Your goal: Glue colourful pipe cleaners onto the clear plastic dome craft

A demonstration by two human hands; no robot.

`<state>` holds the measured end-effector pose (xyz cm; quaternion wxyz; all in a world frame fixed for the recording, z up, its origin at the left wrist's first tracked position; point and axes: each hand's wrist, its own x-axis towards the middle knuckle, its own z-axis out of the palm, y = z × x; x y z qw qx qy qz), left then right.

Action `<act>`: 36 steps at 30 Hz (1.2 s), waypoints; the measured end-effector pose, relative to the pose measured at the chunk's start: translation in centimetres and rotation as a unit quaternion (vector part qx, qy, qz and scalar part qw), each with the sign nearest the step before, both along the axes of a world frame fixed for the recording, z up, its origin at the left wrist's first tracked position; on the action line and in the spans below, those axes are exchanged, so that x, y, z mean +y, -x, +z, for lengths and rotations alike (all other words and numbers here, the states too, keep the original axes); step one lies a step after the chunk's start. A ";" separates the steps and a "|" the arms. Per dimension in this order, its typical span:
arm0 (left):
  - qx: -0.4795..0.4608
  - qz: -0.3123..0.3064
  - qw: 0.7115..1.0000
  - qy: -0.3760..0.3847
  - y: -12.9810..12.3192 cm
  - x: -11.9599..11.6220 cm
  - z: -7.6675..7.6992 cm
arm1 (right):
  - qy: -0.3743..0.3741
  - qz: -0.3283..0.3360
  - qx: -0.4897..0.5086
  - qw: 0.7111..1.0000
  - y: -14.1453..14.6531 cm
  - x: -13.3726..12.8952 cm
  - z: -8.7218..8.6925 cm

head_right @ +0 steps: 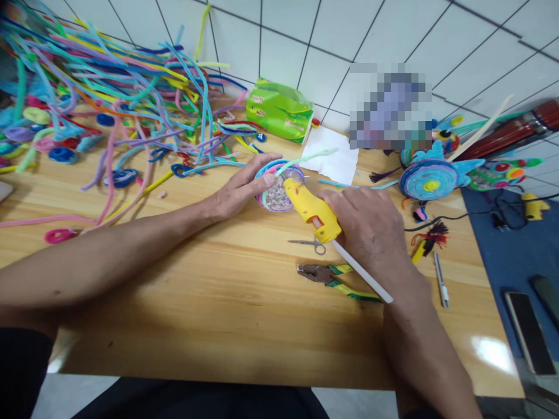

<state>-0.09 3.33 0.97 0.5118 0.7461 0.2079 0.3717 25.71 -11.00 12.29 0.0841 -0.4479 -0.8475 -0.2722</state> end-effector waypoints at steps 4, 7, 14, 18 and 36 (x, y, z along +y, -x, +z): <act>0.004 0.003 1.000 -0.002 -0.1 0.0 0.0 | 0.004 -0.010 -0.017 1.000 0.2 -0.2 0.0; -0.003 0.003 1.000 -0.001 -0.1 0.1 -0.1 | -0.007 -0.012 -0.024 1.000 0.2 -0.2 0.0; -0.003 -0.004 1.000 0.007 -0.1 0.0 0.0 | 0.018 -0.023 0.009 1.000 0.0 -0.3 -0.3; 0.002 -0.006 1.000 0.011 -0.1 0.1 0.1 | 0.016 -0.028 0.013 0.999 0.0 -0.4 -0.4; -0.004 0.001 1.000 0.003 -0.1 0.3 -0.2 | 0.110 -0.187 -0.018 0.976 -0.2 -0.3 0.0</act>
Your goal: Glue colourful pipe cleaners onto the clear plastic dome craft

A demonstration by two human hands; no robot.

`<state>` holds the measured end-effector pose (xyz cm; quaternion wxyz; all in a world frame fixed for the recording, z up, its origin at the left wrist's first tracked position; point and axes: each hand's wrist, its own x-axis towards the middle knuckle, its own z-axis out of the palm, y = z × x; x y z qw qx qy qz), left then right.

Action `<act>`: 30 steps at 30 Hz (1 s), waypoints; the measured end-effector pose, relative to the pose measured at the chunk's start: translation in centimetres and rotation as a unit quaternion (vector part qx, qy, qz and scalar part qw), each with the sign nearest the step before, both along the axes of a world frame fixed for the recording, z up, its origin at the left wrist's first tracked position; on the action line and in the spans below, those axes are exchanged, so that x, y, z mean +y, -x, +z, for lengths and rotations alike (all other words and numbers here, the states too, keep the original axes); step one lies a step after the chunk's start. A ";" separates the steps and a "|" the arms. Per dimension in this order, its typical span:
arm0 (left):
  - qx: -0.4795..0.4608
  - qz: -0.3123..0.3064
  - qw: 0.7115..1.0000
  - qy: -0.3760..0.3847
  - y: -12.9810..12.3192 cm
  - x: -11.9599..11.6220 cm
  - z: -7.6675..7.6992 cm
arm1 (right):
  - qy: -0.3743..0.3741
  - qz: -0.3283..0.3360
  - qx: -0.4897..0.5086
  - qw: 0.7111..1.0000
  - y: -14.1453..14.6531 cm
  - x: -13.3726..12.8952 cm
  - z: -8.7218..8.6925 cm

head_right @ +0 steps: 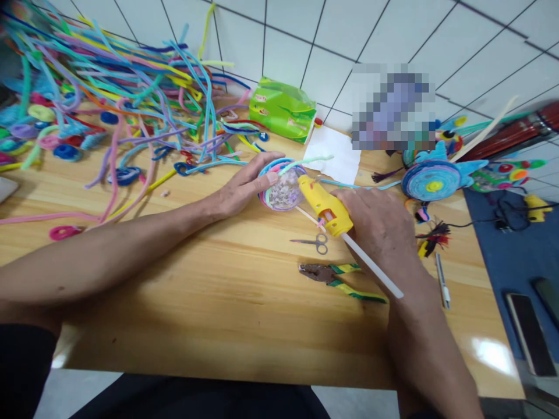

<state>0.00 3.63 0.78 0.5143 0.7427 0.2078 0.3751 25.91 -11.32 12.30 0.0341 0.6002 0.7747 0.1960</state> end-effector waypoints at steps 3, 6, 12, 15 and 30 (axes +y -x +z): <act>-0.002 -0.003 1.000 0.002 0.0 0.0 0.1 | -0.024 0.049 0.022 0.998 0.1 0.0 -0.3; 0.003 -0.004 1.000 0.002 0.1 -0.2 0.3 | -0.049 0.102 0.050 0.992 0.2 -0.1 -0.6; 0.017 -0.006 1.000 -0.004 0.1 -0.2 0.5 | -0.067 0.135 0.087 0.985 0.3 -0.2 -1.0; 0.016 -0.002 1.000 -0.004 0.0 -0.2 0.4 | -0.067 0.138 0.080 0.985 0.3 -0.3 -1.0; 0.014 0.001 1.000 -0.005 0.1 -0.2 0.4 | -0.054 0.122 0.083 0.988 0.3 -0.4 -0.8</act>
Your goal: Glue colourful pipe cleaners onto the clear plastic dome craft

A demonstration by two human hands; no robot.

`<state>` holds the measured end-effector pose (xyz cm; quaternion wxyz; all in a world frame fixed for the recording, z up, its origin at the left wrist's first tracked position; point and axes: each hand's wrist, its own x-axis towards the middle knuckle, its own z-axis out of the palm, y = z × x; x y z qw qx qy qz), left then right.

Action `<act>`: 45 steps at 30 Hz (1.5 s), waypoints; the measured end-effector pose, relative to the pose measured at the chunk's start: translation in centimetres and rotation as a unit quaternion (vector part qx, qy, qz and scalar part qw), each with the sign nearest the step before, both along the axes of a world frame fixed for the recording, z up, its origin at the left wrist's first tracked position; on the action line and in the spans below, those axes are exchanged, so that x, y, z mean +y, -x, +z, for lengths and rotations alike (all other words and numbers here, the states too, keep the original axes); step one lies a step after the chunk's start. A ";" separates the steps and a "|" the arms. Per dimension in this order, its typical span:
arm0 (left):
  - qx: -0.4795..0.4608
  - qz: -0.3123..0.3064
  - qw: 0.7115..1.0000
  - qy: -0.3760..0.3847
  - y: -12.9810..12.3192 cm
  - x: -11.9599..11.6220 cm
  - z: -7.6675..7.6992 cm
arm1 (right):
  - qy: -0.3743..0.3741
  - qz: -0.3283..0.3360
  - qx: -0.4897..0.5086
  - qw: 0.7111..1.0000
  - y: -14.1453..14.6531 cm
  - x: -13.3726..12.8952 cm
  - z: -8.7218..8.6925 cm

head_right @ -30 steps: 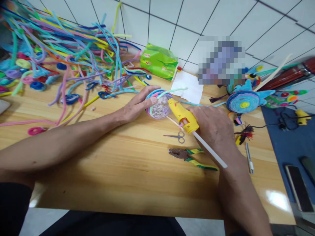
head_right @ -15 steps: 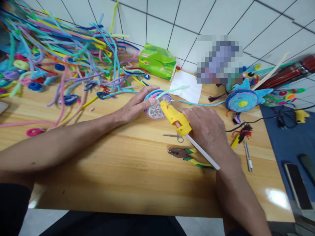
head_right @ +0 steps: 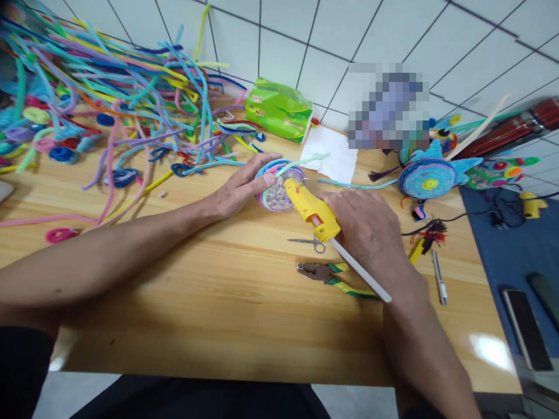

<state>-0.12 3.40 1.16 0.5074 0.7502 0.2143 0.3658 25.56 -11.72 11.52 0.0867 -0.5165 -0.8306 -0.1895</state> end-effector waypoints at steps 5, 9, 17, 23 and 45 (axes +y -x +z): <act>0.003 -0.001 1.000 -0.004 0.0 0.1 0.0 | 0.005 -0.001 -0.001 1.000 0.2 -0.1 -0.1; -0.006 -0.003 1.000 -0.001 0.0 0.1 -0.1 | 0.004 -0.022 -0.010 1.000 -0.2 -0.2 0.2; -0.002 -0.002 1.000 -0.005 -0.1 0.1 -0.1 | -0.015 0.013 0.000 1.000 0.1 0.0 0.0; -0.004 -0.002 1.000 0.000 0.0 0.2 -0.2 | -0.017 0.006 -0.020 1.000 -0.2 0.0 0.4; 0.004 -0.001 1.000 -0.003 0.0 0.1 -0.2 | 0.078 -0.049 -0.004 0.996 0.1 -0.1 0.5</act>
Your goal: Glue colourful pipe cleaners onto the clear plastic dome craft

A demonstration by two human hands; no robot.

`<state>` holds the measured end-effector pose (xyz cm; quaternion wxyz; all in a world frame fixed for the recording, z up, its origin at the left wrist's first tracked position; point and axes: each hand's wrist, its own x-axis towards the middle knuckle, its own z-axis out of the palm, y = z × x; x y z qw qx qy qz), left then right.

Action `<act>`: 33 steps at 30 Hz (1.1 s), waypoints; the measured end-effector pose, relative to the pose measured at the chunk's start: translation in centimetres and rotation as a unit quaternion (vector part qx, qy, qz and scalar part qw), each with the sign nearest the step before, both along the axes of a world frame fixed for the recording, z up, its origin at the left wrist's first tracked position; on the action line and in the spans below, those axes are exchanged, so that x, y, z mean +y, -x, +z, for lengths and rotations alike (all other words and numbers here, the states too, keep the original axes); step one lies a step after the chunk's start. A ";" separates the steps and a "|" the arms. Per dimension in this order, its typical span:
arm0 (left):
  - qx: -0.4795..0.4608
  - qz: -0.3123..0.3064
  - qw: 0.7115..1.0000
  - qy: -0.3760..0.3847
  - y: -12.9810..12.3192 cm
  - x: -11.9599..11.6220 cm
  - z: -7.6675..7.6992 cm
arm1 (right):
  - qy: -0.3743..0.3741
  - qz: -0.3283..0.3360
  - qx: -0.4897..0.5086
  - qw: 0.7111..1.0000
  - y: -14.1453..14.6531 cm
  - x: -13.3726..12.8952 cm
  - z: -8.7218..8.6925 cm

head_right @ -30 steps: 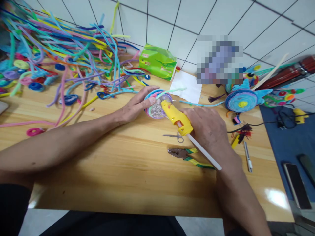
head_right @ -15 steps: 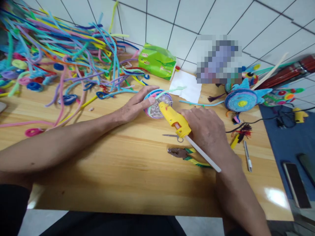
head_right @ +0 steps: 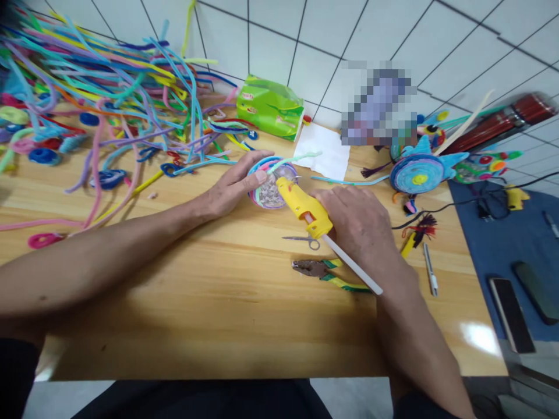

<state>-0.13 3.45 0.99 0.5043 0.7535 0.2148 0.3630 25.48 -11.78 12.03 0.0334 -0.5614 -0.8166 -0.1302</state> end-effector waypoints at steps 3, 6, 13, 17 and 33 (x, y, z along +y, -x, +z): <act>-0.006 -0.002 1.000 0.004 0.0 0.1 -0.1 | 0.012 -0.030 -0.008 0.999 0.2 0.1 0.1; -0.005 0.001 1.000 0.009 0.1 0.0 -0.1 | 0.024 -0.024 -0.003 0.999 0.7 0.1 0.3; -0.006 0.010 1.000 0.005 0.1 0.1 -0.1 | 0.007 -0.014 0.009 1.000 0.6 -0.1 0.1; -0.007 0.013 1.000 0.008 0.1 0.0 -0.2 | -0.006 -0.010 0.005 1.000 0.0 -0.1 0.0; 0.010 0.012 1.000 0.000 0.0 -0.3 0.4 | -0.044 0.005 -0.019 0.999 -0.7 -0.2 0.5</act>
